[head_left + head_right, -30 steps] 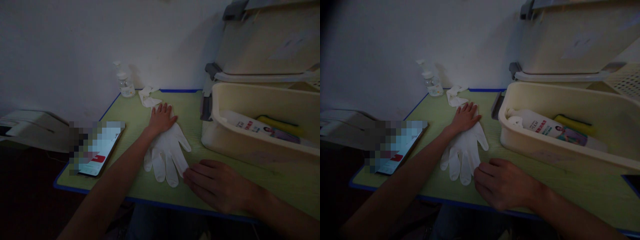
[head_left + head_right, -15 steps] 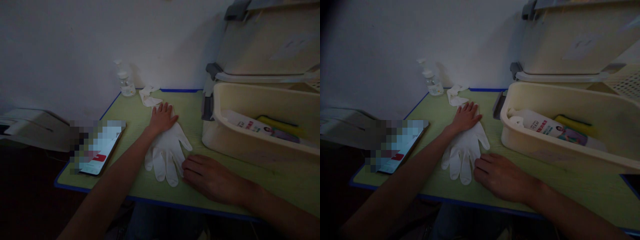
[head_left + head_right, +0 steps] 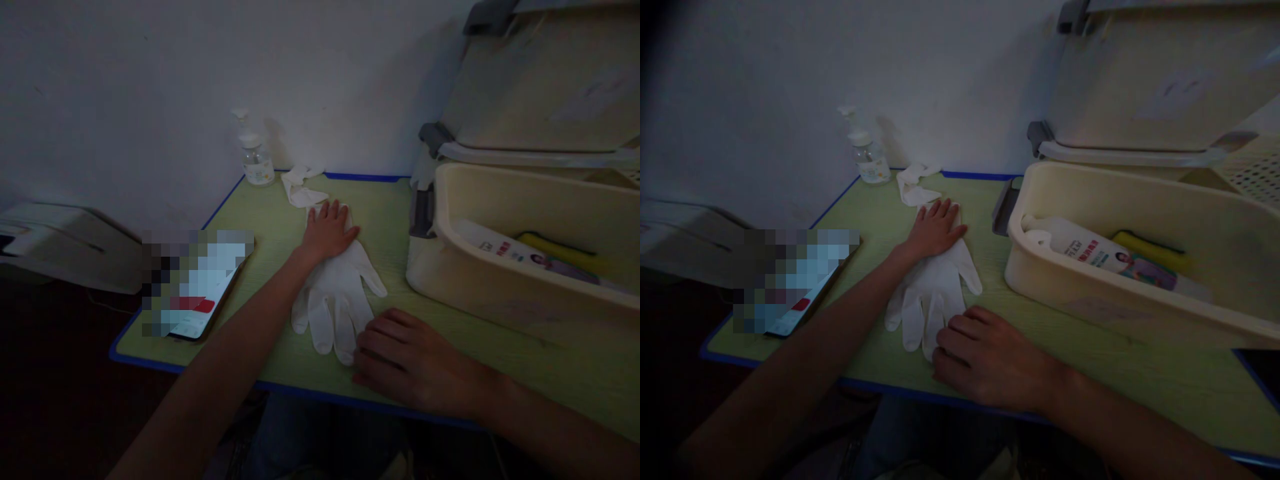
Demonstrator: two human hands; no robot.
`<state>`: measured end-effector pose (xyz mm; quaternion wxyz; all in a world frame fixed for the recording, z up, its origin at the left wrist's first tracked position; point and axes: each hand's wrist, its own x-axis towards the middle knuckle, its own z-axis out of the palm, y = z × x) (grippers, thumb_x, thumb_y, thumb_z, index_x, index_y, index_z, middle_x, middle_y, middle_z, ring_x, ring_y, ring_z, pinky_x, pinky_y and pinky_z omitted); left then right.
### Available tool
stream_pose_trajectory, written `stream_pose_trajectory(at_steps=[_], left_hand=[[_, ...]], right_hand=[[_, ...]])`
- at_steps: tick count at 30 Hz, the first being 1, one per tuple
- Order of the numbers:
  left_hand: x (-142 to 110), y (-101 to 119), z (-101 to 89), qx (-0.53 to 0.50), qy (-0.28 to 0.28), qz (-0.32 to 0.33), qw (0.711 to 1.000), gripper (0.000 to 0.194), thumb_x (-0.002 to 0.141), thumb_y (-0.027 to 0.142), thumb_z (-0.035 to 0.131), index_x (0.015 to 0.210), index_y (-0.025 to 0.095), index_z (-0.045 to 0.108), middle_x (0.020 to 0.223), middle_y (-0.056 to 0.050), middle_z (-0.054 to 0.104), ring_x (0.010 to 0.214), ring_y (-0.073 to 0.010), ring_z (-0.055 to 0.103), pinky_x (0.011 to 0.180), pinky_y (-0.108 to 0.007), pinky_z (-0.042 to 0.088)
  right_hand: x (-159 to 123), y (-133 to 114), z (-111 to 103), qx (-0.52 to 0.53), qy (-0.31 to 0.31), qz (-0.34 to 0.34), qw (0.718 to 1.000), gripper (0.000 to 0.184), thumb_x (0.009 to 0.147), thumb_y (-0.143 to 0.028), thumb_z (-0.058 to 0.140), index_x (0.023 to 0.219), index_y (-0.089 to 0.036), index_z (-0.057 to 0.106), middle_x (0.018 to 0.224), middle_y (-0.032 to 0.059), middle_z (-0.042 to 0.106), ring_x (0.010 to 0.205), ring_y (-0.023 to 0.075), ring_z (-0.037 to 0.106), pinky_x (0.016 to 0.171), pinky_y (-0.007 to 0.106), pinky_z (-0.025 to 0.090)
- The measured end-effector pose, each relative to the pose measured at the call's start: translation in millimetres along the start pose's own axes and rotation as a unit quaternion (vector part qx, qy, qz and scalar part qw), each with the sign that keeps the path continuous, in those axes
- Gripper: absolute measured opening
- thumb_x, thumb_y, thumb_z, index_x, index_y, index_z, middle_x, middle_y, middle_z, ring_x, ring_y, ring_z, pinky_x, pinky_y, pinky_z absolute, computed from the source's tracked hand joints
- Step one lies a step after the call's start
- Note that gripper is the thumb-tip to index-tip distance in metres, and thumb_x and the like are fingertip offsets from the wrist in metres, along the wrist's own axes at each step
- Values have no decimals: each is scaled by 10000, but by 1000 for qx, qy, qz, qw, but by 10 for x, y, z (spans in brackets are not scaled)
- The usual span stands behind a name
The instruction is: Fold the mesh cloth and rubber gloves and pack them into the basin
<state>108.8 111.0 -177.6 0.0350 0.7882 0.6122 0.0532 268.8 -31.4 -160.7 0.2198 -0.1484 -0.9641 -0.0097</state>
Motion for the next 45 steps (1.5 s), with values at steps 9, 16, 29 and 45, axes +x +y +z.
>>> stream_pose_trajectory(at_steps=[9,16,29,45], left_hand=[[-4,1,0,-5,0,0,1000,615,910,483,243,1416,134,259,1519,-106,196,1398,-280,149,1107,-519,154],[-2,1,0,-2,2,-4,1000,619,904,493,240,1415,145,263,1519,-95,201,1400,-270,147,1111,-503,163],[-12,3,-9,-8,3,-2,1000,623,904,486,244,1417,133,259,1517,-108,201,1397,-280,156,1109,-513,158],[-8,4,-3,-10,2,0,1000,622,905,486,242,1415,131,261,1516,-114,201,1397,-285,155,1108,-522,152]], right_hand=[[30,-24,86,19,-24,-19,999,261,930,-140,395,793,-126,617,793,19,602,758,153,459,688,287,339],[50,-3,86,82,-70,-19,994,170,909,-121,449,804,-112,582,817,20,583,756,130,439,686,262,339],[63,10,74,109,-96,-33,989,147,900,-124,468,803,-122,579,821,18,585,754,131,437,703,253,362],[414,-76,45,87,-189,117,971,142,815,-291,599,851,-158,566,747,8,627,662,134,563,591,255,330]])
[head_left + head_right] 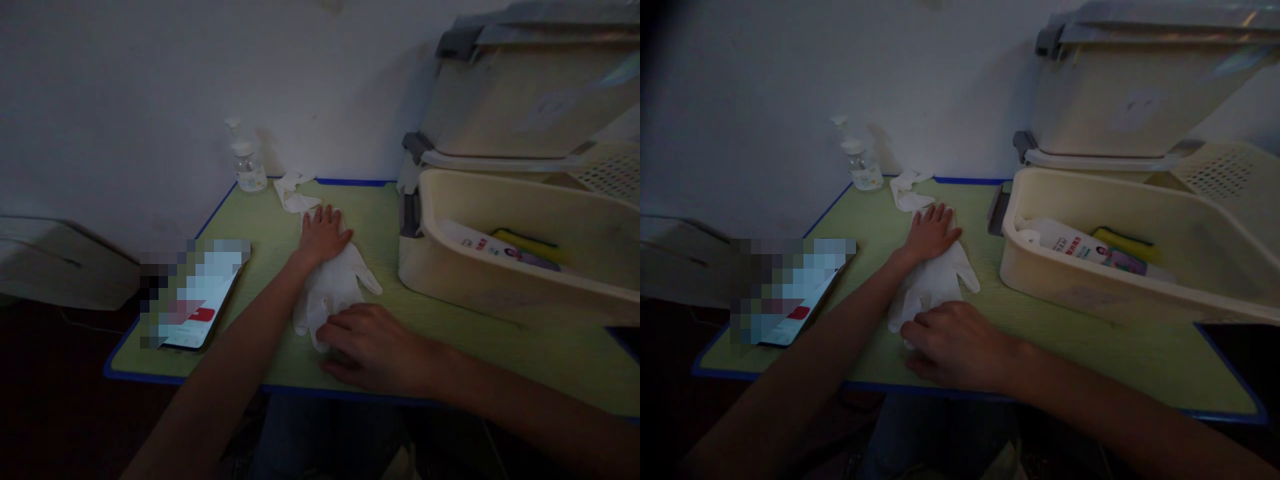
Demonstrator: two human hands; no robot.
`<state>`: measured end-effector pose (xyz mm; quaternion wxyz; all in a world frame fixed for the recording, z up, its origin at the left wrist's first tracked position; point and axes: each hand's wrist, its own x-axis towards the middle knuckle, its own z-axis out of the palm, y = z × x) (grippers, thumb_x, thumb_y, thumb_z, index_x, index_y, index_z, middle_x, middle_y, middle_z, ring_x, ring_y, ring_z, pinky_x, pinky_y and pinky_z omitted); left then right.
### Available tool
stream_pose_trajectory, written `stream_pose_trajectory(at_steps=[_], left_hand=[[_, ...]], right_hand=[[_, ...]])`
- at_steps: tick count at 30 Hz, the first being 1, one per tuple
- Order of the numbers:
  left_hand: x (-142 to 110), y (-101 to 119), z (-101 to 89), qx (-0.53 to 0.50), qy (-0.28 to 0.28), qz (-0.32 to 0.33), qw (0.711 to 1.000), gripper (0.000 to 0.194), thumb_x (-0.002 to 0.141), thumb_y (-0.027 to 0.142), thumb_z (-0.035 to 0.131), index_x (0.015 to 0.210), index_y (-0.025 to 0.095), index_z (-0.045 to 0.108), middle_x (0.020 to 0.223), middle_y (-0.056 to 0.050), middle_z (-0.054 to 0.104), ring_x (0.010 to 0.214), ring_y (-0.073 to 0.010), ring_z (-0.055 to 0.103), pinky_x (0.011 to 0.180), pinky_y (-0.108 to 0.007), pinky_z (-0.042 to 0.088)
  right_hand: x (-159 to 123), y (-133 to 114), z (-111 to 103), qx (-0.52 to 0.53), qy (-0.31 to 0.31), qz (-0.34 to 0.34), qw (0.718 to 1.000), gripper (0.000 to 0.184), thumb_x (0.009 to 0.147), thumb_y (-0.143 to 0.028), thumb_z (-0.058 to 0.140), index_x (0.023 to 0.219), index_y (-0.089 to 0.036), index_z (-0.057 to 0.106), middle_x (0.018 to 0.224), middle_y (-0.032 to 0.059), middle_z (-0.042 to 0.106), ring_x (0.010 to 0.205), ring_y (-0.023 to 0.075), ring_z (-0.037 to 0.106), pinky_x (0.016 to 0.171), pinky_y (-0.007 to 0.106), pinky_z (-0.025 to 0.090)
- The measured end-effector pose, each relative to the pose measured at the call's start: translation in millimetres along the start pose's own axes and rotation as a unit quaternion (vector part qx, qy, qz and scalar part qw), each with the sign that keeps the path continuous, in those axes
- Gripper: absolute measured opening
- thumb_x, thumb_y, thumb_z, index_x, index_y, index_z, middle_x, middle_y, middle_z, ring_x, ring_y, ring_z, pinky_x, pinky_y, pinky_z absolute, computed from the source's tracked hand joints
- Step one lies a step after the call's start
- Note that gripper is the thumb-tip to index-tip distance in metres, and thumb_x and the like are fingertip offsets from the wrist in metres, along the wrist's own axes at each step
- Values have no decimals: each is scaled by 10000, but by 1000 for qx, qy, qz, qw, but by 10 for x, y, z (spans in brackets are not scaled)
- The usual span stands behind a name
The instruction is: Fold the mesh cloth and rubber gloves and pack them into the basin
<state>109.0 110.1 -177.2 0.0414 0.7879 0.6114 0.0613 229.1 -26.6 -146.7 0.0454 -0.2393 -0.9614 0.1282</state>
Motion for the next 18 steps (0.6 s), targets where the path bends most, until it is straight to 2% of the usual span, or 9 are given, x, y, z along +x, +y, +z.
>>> stream_pose_trajectory(at_steps=[4,13,18], left_hand=[[-6,-1,-12,-2,3,5,1000,624,904,481,252,1412,118,265,1513,-118,211,1395,-286,160,1109,-517,156],[-13,-6,-12,-2,7,7,1000,627,905,478,255,1412,109,267,1509,-124,221,1392,-293,170,1106,-526,159],[-5,-9,0,-3,11,7,1000,624,904,478,262,1409,111,276,1507,-124,226,1389,-296,178,1105,-531,159]], right_hand=[[47,-28,113,-34,27,-10,999,103,835,-237,540,770,-160,554,712,2,603,636,127,539,589,263,322],[1,-9,232,-91,133,-54,986,154,879,-151,475,747,-159,554,678,0,557,621,139,473,603,284,334],[24,-71,256,-31,150,-51,987,166,887,-128,462,747,-141,551,765,36,537,688,139,427,661,266,350]])
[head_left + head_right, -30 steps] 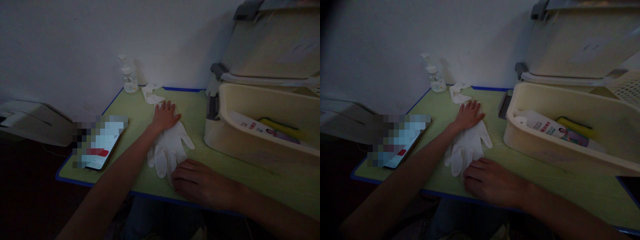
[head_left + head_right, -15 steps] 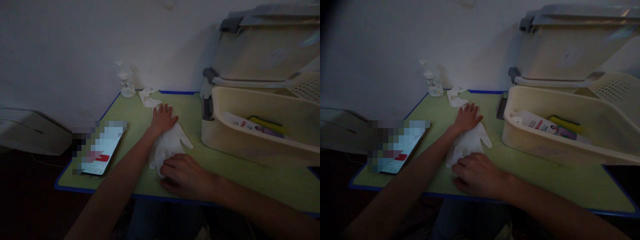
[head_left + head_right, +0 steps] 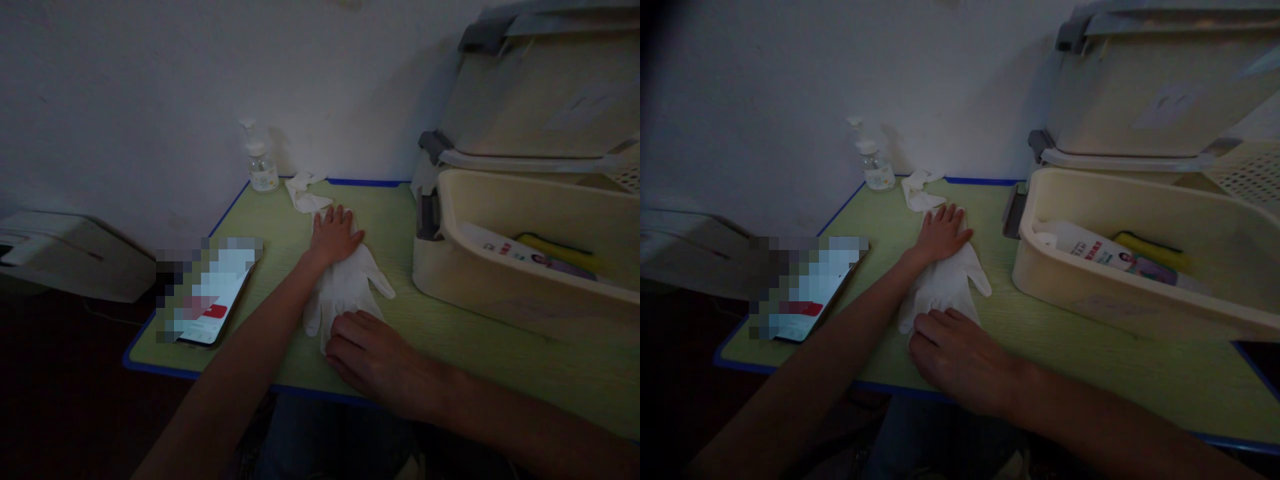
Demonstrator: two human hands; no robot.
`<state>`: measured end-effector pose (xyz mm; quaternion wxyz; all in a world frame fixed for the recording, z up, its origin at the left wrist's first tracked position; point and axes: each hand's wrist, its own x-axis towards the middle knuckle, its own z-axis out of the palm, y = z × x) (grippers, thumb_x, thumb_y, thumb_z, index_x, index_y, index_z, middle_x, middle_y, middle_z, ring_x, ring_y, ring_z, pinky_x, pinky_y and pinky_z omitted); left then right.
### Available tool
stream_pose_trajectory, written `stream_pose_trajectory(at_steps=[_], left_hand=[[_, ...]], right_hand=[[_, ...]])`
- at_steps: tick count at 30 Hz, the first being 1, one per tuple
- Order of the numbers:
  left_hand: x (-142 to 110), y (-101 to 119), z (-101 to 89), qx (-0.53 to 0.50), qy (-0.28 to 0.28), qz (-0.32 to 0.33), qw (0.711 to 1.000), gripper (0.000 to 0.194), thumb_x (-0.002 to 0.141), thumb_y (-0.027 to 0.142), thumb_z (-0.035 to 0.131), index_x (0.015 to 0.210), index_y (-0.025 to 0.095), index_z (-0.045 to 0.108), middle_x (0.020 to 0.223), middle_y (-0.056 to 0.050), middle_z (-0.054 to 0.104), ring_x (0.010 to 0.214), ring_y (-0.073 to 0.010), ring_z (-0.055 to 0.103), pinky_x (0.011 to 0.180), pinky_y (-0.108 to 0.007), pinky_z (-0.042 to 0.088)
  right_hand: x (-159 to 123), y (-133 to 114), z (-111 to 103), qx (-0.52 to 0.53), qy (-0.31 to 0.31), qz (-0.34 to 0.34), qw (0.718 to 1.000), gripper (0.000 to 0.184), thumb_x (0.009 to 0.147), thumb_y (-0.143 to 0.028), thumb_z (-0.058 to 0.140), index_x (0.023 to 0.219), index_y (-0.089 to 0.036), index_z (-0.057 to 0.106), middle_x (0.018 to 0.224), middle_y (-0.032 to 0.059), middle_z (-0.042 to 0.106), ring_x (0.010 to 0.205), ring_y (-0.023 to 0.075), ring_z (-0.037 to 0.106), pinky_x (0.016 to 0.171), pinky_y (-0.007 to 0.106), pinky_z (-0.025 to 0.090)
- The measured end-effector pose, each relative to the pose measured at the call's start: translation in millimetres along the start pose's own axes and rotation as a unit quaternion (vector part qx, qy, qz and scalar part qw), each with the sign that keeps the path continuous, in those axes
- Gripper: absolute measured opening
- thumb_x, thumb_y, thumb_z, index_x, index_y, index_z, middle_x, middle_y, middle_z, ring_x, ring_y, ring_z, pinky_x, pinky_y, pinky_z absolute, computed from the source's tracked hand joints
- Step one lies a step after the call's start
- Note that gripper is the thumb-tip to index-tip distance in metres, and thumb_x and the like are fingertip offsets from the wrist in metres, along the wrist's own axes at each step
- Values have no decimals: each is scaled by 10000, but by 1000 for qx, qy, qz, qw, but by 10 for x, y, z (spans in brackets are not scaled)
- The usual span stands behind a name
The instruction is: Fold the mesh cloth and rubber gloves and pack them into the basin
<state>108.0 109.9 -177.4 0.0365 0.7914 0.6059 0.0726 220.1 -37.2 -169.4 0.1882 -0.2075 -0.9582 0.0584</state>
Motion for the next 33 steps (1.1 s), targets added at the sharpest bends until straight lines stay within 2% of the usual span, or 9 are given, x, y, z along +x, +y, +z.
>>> stream_pose_trajectory(at_steps=[3,10,18,21,23,26,29,33], left_hand=[[4,6,0,2,-5,-3,1000,626,906,480,256,1414,114,264,1513,-119,209,1394,-292,163,1107,-532,150],[-2,18,-14,0,-7,-6,1000,626,908,474,254,1416,109,257,1515,-116,205,1395,-292,158,1111,-527,145],[-1,13,-11,0,-11,-5,1000,623,910,476,249,1417,115,253,1519,-111,193,1397,-288,149,1111,-526,144],[0,11,-9,5,-13,-6,1000,622,910,477,243,1418,117,249,1519,-111,195,1398,-286,149,1111,-526,145],[0,10,-7,8,-12,-6,1000,622,910,477,241,1418,117,250,1518,-114,197,1398,-286,150,1111,-525,145],[-2,8,-6,6,-8,-4,1000,624,909,476,244,1416,113,256,1514,-118,207,1396,-288,157,1109,-528,149],[-4,9,-7,3,-6,-2,1000,625,909,477,243,1417,113,255,1514,-116,209,1396,-288,157,1108,-529,152],[0,7,-1,5,-8,-3,1000,628,907,481,241,1416,113,258,1513,-114,212,1394,-288,161,1108,-526,155]], right_hand=[[11,-5,-2,18,4,2,1000,156,888,-136,468,762,-132,560,801,48,535,728,150,420,690,271,355],[30,1,-10,-1,-26,-42,999,79,847,-137,547,771,-126,567,812,34,542,748,157,421,701,282,347],[45,10,-54,36,-53,-25,998,125,878,-202,502,798,-129,565,819,44,575,772,160,461,723,285,380],[30,39,-68,83,-32,-2,996,163,904,-187,446,810,-124,563,804,52,582,775,144,488,756,274,399],[19,60,-70,102,5,12,995,177,911,-173,416,836,-122,568,831,63,589,786,139,499,766,269,411],[16,77,-68,91,45,5,995,188,915,-214,421,885,-134,589,1012,93,597,910,160,505,825,295,418],[30,70,-60,50,13,-16,999,194,903,-281,467,921,-150,609,1187,91,560,1073,198,462,931,349,380],[43,47,-34,7,-40,-23,999,248,876,-342,527,1024,-159,604,1172,67,581,1133,210,440,1018,404,305]])
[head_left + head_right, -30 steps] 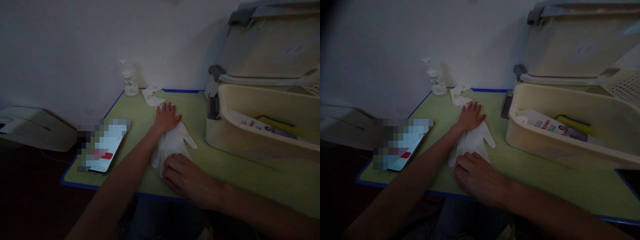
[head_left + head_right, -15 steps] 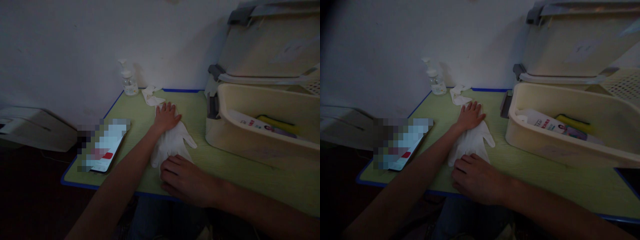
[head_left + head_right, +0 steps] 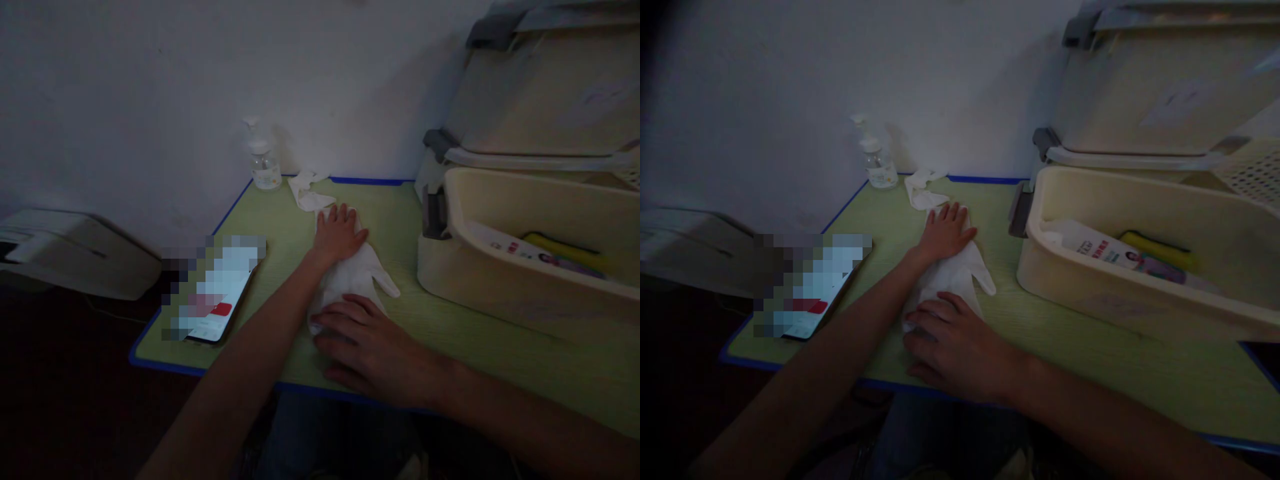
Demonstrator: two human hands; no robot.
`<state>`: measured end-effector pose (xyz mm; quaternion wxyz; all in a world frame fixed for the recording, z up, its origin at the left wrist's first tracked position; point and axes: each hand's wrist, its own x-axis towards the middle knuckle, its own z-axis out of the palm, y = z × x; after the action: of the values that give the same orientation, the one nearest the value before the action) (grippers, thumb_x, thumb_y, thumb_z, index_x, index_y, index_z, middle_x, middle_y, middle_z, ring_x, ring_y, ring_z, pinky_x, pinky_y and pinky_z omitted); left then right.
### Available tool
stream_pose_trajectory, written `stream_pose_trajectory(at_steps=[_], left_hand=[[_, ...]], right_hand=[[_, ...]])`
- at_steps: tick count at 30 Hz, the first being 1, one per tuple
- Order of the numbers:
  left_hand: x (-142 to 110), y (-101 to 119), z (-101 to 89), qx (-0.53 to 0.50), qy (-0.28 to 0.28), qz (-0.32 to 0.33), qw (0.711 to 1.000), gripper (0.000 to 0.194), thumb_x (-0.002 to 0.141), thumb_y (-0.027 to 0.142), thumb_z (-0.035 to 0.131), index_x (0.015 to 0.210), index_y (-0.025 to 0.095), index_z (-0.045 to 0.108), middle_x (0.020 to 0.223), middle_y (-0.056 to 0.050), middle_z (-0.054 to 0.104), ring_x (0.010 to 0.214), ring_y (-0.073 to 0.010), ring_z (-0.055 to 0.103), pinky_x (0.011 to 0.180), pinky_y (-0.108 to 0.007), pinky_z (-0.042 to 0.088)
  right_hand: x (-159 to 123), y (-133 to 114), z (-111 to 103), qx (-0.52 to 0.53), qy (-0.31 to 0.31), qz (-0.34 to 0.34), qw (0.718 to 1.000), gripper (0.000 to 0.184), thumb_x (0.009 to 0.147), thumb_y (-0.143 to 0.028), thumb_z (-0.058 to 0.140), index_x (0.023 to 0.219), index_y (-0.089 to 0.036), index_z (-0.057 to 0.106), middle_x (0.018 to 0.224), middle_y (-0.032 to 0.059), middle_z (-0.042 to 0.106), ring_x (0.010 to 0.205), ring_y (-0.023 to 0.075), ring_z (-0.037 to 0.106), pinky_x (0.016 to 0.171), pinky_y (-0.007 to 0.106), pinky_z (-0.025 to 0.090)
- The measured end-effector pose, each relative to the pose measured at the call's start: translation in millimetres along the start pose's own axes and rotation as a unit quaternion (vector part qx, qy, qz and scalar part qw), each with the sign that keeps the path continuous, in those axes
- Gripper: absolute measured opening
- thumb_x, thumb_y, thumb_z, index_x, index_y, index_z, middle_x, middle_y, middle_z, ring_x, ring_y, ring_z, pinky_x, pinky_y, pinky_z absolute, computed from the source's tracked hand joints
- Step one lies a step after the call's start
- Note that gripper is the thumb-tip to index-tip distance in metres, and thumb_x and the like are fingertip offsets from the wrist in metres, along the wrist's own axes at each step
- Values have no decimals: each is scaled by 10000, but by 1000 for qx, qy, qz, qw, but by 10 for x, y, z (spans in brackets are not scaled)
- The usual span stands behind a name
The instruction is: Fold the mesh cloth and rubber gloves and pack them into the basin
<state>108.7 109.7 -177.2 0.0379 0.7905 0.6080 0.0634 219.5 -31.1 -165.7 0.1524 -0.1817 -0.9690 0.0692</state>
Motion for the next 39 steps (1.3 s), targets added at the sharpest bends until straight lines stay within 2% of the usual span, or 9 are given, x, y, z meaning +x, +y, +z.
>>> stream_pose_trajectory(at_steps=[6,9,15,24,30,33,37,39], left_hand=[[5,-7,1,-1,2,1,1000,626,905,481,252,1413,115,265,1515,-117,207,1394,-290,163,1108,-526,156],[4,-7,-3,1,-2,0,1000,625,906,480,248,1414,118,262,1516,-114,206,1394,-288,160,1107,-527,156],[-1,0,-8,-3,2,-3,1000,621,906,478,251,1413,120,267,1513,-113,214,1392,-286,168,1109,-526,152],[-9,4,-22,6,-6,-1,1000,626,907,486,230,1417,123,256,1517,-110,202,1396,-280,158,1110,-515,159],[-4,5,-10,9,-5,-1,1000,633,908,487,227,1421,117,248,1518,-118,194,1396,-289,154,1110,-519,152],[-3,5,-9,5,-6,-4,1000,630,910,484,228,1424,120,241,1521,-109,189,1398,-283,149,1111,-522,145],[-9,9,-23,2,-7,-4,1000,629,911,476,232,1423,112,241,1521,-112,186,1398,-285,146,1112,-519,144],[-14,12,-30,-1,-11,-3,1000,631,914,475,225,1426,107,234,1523,-113,176,1400,-286,138,1113,-520,140]], right_hand=[[-5,-7,50,-27,36,-16,999,216,908,-279,461,994,-155,615,1105,48,617,1086,191,474,1028,380,295],[2,-7,64,-18,28,-10,999,228,910,-263,453,1033,-146,605,1023,42,637,1040,188,501,1003,378,321],[12,-23,65,16,12,20,1000,238,896,-242,474,1065,-127,597,1068,65,619,1041,177,500,995,347,344],[20,-48,-3,112,-4,32,993,266,881,-198,485,1108,-95,580,1101,92,602,1095,168,483,1061,359,284],[26,-56,-13,146,-44,45,987,307,881,-179,482,1171,-94,538,1172,87,579,1163,153,455,1122,387,160],[31,-52,-18,142,-66,37,987,328,879,-185,479,1195,-105,518,1209,88,561,1195,157,432,1131,392,138],[41,-77,-28,106,-91,28,990,365,884,-197,454,1241,-122,482,1263,108,520,1203,180,427,1109,452,190],[39,-97,-26,78,-83,14,993,341,894,-198,433,1222,-127,495,1264,115,517,1197,191,435,1088,480,228]])
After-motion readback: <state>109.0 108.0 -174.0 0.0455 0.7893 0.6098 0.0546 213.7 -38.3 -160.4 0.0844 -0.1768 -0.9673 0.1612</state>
